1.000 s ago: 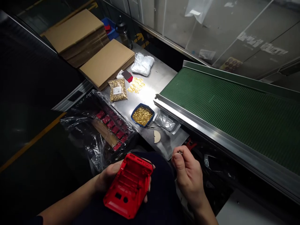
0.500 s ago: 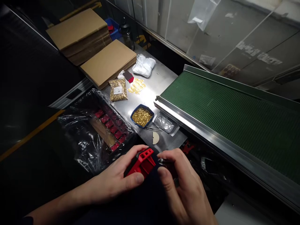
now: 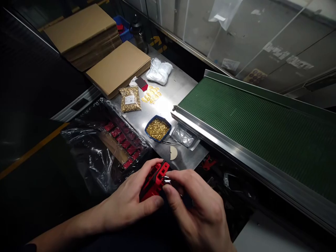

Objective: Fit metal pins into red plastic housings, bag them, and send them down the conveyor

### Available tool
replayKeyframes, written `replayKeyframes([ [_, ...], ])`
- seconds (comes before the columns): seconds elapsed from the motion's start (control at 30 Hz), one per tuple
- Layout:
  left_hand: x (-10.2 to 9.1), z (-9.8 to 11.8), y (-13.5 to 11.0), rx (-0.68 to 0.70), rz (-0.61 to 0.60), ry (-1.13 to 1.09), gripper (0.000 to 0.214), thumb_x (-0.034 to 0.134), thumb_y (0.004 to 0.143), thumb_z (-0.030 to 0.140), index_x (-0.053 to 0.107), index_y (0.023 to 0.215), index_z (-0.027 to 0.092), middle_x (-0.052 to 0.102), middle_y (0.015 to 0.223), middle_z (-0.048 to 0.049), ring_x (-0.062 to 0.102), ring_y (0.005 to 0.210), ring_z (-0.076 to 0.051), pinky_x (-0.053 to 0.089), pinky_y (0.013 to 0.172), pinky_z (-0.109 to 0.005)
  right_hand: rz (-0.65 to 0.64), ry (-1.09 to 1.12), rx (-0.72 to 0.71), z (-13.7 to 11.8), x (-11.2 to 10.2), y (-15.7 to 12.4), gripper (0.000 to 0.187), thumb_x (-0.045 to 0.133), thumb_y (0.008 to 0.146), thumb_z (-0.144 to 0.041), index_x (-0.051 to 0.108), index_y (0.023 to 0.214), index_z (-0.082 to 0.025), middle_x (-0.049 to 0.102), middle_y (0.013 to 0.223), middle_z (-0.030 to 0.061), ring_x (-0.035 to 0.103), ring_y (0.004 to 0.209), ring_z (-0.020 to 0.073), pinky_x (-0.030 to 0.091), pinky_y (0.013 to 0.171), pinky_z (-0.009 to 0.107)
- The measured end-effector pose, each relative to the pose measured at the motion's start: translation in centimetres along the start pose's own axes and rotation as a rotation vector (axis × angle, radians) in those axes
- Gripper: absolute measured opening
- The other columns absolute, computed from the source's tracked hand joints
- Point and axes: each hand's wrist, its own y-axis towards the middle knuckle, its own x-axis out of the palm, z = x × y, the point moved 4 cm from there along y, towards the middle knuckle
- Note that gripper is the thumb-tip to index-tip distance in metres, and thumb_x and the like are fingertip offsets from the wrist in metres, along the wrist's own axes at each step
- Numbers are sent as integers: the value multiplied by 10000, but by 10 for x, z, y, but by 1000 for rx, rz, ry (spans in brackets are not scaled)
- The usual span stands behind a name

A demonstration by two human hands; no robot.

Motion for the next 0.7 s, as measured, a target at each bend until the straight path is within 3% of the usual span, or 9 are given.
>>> replayKeyframes([
  [0.17,-2,3,0,20,42,4,813,680,847,536,307,1493,211,588,1341,-121,570,1196,-303,442,1042,-449,2,-2,-67,-4,1,-1,263,640,918,-118,661,1159,-223,692,1016,25,668,883,138,532,755,212],
  [0.23,-4,-1,2,23,4,-70,790,692,836,525,351,1478,214,610,1305,-113,579,1176,-306,441,1036,-451,1,-8,-85,-2,-2,-2,289,642,912,-100,657,1176,-216,685,1039,38,664,923,151,535,788,227],
  [0.33,0,-17,9,3,-308,-451,648,629,836,593,549,1330,181,681,1173,-103,632,1087,-317,497,942,-434,-35,-15,-73,4,-12,-2,305,658,903,-104,658,1183,-223,671,1079,52,659,976,175,539,825,251],
  [0.4,5,-31,13,-48,-606,-750,642,631,763,664,688,1101,120,729,991,-118,675,965,-328,538,835,-419,-37,-26,-23,9,-21,0,313,685,897,-139,643,1191,-237,670,1089,52,664,981,183,546,800,246],
  [0.47,9,-43,18,-89,-817,-922,596,699,656,677,731,831,108,713,723,-106,685,802,-317,552,732,-401,-47,-38,11,10,-31,4,297,709,887,-171,630,1163,-245,679,1042,42,675,933,178,550,737,229],
  [0.57,16,-56,23,-140,-993,-1002,457,745,628,600,681,607,148,532,420,-35,615,593,-259,541,633,-370,-193,-30,-43,3,-37,9,217,709,888,-177,628,1077,-246,671,910,16,664,788,152,531,639,219],
  [0.63,23,-60,23,-179,-1051,-1026,402,725,656,551,682,606,154,462,373,-7,549,504,-226,523,585,-356,-335,-31,-96,-3,-35,12,203,697,901,-181,627,1080,-247,662,886,12,647,742,142,518,617,222],
  [0.7,28,-63,23,-203,-1076,-1042,377,703,671,521,708,662,145,500,406,-6,494,448,-198,491,528,-339,-429,-65,-130,-7,-31,13,226,700,908,-197,621,1113,-251,661,908,17,643,750,139,507,619,223],
])
